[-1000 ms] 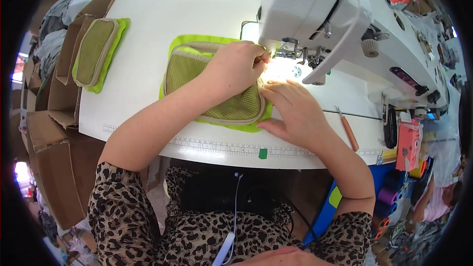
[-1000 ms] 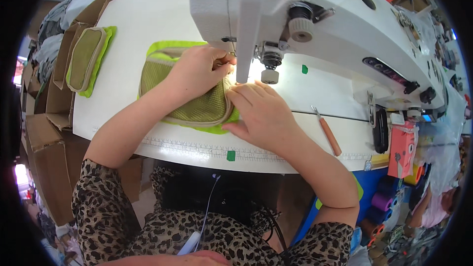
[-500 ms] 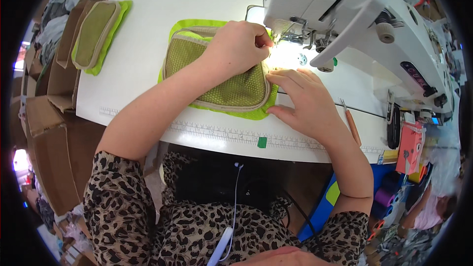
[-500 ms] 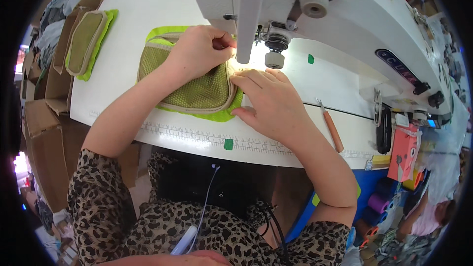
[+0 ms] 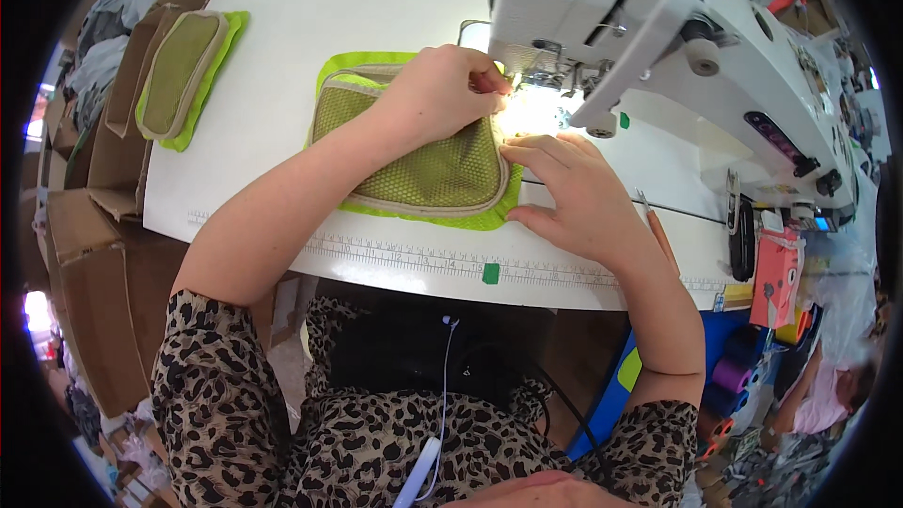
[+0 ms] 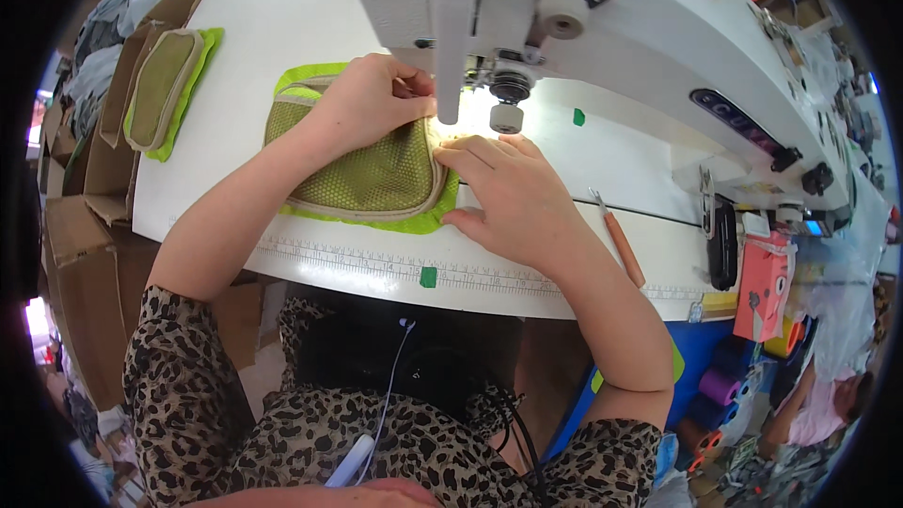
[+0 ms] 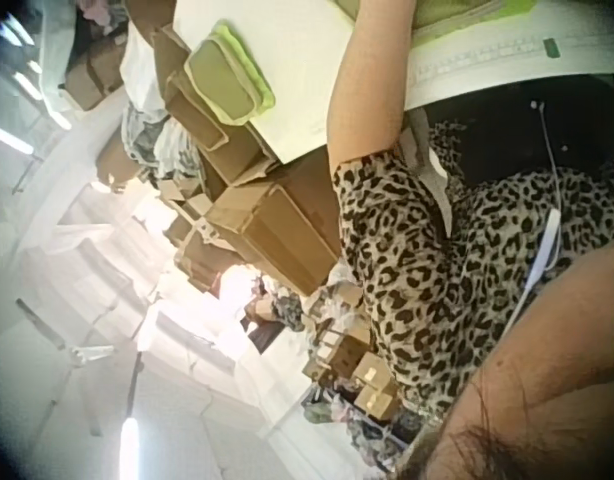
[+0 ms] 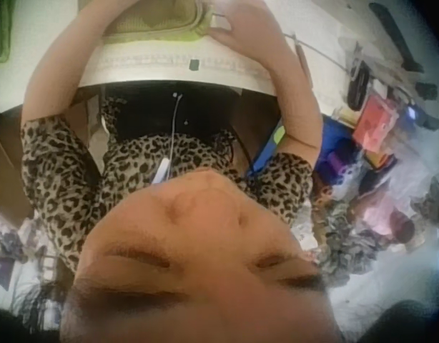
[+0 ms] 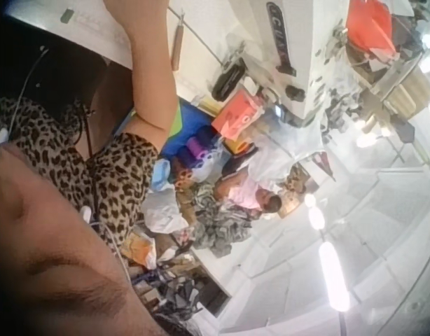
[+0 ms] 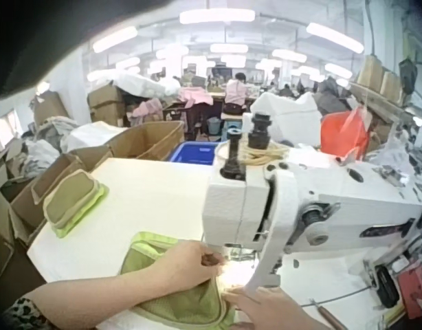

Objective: Sewing the edges and components of mesh pouches using an industrial sewing machine.

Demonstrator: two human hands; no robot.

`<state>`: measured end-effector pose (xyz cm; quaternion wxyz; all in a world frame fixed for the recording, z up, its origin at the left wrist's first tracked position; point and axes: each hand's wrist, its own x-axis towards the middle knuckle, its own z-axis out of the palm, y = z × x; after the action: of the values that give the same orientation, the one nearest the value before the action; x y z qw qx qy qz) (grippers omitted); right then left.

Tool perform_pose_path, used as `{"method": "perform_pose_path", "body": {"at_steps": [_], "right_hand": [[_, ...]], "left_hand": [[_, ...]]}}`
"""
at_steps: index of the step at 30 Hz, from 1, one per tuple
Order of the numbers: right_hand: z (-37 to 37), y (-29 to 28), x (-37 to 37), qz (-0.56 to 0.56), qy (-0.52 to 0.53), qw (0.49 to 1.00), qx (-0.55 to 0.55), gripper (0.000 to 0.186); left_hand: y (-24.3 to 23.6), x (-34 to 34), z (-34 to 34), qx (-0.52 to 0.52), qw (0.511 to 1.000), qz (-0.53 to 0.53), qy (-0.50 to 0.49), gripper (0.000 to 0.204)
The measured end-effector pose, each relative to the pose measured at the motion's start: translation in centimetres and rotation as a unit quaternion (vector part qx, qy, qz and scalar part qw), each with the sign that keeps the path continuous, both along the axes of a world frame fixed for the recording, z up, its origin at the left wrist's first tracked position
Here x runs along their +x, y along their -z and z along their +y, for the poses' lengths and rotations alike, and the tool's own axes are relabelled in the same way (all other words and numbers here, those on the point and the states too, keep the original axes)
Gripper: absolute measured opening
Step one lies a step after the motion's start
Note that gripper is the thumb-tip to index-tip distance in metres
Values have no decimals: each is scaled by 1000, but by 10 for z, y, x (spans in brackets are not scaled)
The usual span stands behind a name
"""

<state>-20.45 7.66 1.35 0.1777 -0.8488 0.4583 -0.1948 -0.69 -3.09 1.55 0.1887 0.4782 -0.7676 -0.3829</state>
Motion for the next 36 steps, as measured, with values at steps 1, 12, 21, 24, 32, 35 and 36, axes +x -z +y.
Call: {"method": "perform_pose_path", "body": {"at_steps": [1,12,21,24,32,35,36], "right_hand": [[1,-1,-2,-3,6,1000,-1,52],[3,30,-3,66,-69,976,-195,25],[-2,36,-10,23,-121,970,-210,11],[-3,30,-15,34,-115,969,-215,8],[-1,26,-11,16,-96,976,-194,10],[-2,27,-9,15,-93,981,-171,13],[-3,27,-9,23,-94,982,-162,15]], "left_hand": [[-6,0,-1,32,999,-28,-1,17],[12,-13,-15,-46,992,-117,2,29],[5,-13,-18,-54,988,-123,71,26],[12,-13,-16,-76,986,-130,70,26],[22,-10,-18,-80,993,-69,42,23],[23,-10,-19,-72,992,-89,51,23],[23,-9,-19,-68,993,-89,42,23]]}}
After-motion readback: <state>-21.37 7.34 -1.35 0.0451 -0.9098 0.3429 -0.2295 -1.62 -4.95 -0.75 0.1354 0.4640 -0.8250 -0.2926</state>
